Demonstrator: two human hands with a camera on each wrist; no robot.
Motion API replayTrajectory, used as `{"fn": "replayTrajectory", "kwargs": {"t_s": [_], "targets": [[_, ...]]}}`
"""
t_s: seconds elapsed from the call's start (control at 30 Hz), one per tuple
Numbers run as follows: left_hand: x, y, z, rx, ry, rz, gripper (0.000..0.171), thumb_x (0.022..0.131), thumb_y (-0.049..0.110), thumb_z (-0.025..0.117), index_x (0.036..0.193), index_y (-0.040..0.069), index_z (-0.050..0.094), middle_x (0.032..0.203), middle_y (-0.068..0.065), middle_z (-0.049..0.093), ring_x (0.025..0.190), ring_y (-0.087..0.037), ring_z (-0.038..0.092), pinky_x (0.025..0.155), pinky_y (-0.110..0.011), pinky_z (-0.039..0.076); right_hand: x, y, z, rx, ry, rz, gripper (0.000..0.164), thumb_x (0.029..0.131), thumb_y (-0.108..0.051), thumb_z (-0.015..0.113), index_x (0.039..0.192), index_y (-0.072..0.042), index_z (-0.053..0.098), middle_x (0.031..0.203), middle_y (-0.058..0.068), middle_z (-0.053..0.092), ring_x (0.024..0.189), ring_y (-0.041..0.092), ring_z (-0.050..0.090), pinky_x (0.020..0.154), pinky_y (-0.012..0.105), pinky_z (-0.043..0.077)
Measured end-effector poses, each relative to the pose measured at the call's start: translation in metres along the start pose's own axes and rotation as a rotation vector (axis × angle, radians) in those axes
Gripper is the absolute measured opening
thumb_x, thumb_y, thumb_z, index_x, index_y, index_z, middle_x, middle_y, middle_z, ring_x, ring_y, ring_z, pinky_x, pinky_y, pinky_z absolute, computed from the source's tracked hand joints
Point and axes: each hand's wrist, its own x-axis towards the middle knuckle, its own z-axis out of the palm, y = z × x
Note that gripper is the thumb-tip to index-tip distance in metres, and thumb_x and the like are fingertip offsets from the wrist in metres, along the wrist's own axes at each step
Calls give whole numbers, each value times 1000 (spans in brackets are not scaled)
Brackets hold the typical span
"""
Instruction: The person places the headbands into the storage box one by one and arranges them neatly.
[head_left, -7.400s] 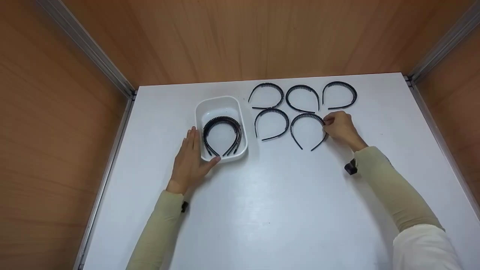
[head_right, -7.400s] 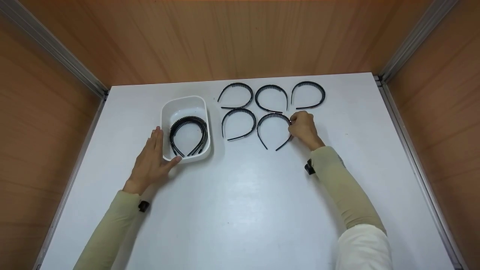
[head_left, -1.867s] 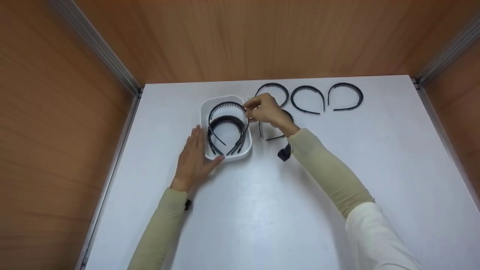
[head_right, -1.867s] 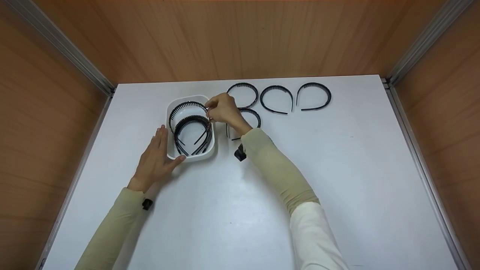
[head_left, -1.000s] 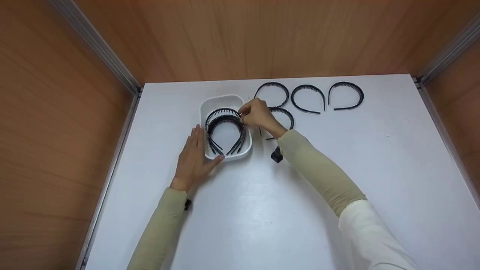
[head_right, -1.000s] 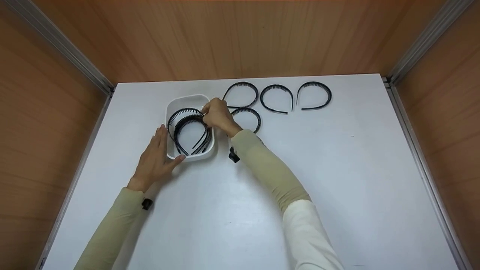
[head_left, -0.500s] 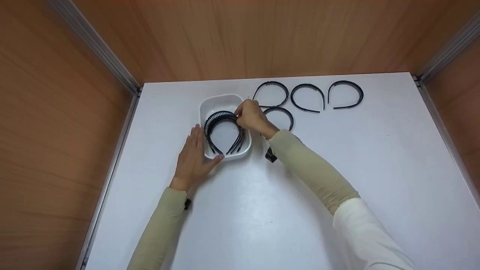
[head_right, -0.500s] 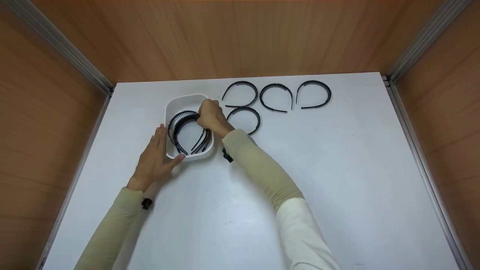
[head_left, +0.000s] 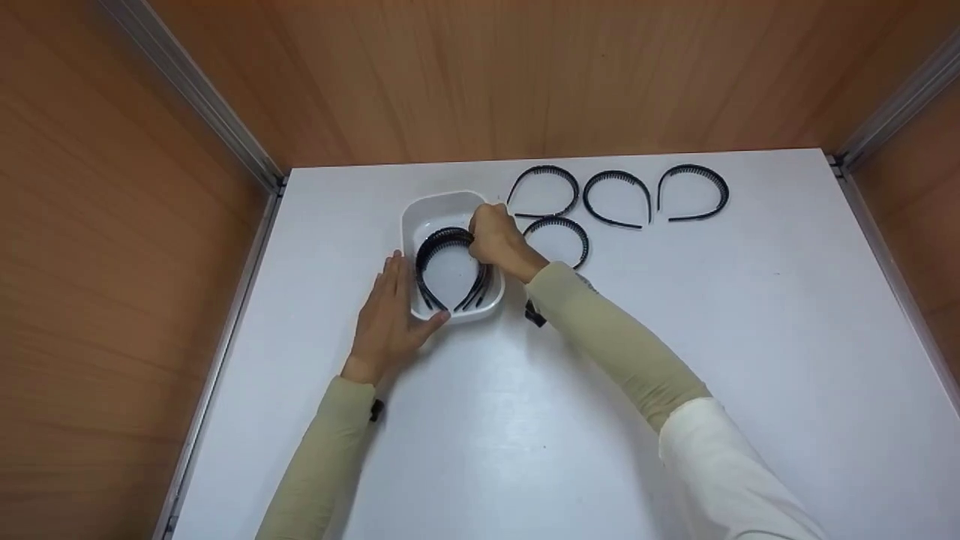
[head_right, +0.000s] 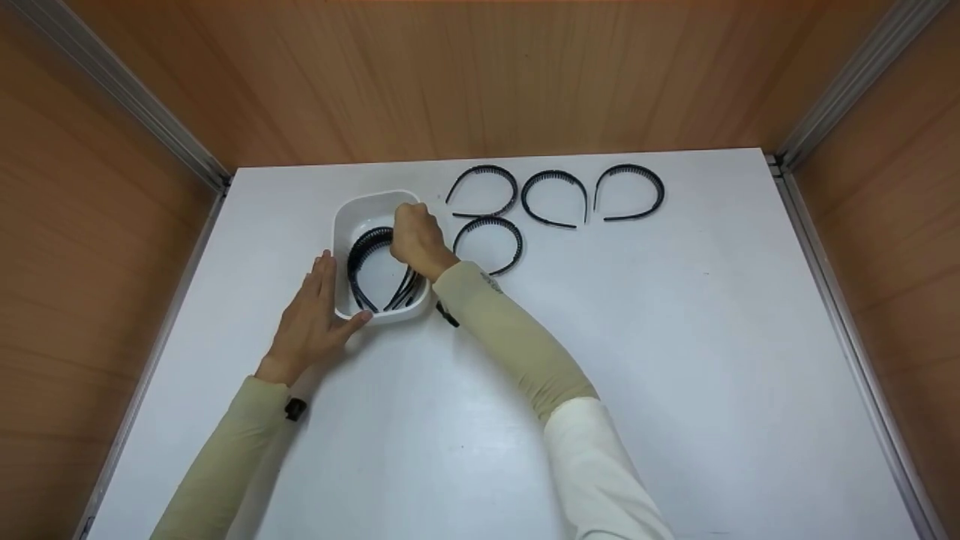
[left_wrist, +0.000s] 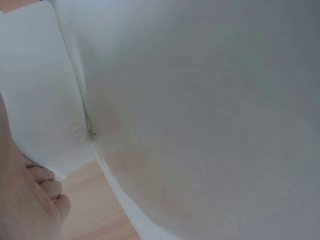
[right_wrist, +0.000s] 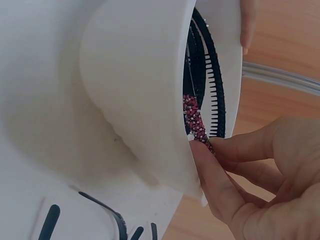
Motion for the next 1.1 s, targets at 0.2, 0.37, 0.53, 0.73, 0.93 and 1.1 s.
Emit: {"fn": "replayTrajectory", "kwargs": {"t_s": [0.2,0.37,0.53,0.73,0.93,1.1], "targets": [[-1,1,-1,-3,15,12,120,95,81,55,169,-4,14,178,-23,12,166,-36,15,136,-48,19,-1,-2,1,10,-8,21,30,80,12,69,67,-11,54,72,1,48,60,14,44,46,26,34],[-2,0,-3,2,19,13,120,95,81,55,169,-4,14,177,-24,12,166,-36,15,136,-47,18,-2,-2,1,22,-5,-7,29,79,13,69,68,-9,55,69,1,48,61,15,46,48,27,37],[-2,1,-3,-7,20,12,119,95,79,56,169,-4,14,178,-24,12,166,-36,15,136,-48,18,-3,-1,2,-1,11,-29,15,80,12,70,77,-2,66,75,4,57,67,17,52,53,27,42],[-2,3,-2,-15,13,15,119,96,78,57,169,-5,13,178,-24,12,166,-36,14,136,-48,18,-3,1,2,-19,2,-18,16,81,10,71,97,7,76,93,13,69,76,20,56,62,31,48],[-2,2,-1,-7,14,11,119,96,78,56,169,-4,12,178,-24,11,166,-35,13,136,-47,17,-3,2,1,13,16,-18,33,80,11,69,112,10,76,115,23,75,92,24,65,83,39,62],[-2,2,-2,-3,12,15,120,96,79,56,169,-4,11,178,-24,11,166,-35,13,136,-46,17,-4,1,1,17,22,-21,30,79,11,68,108,9,77,110,22,75,87,24,62,77,38,60]]}}
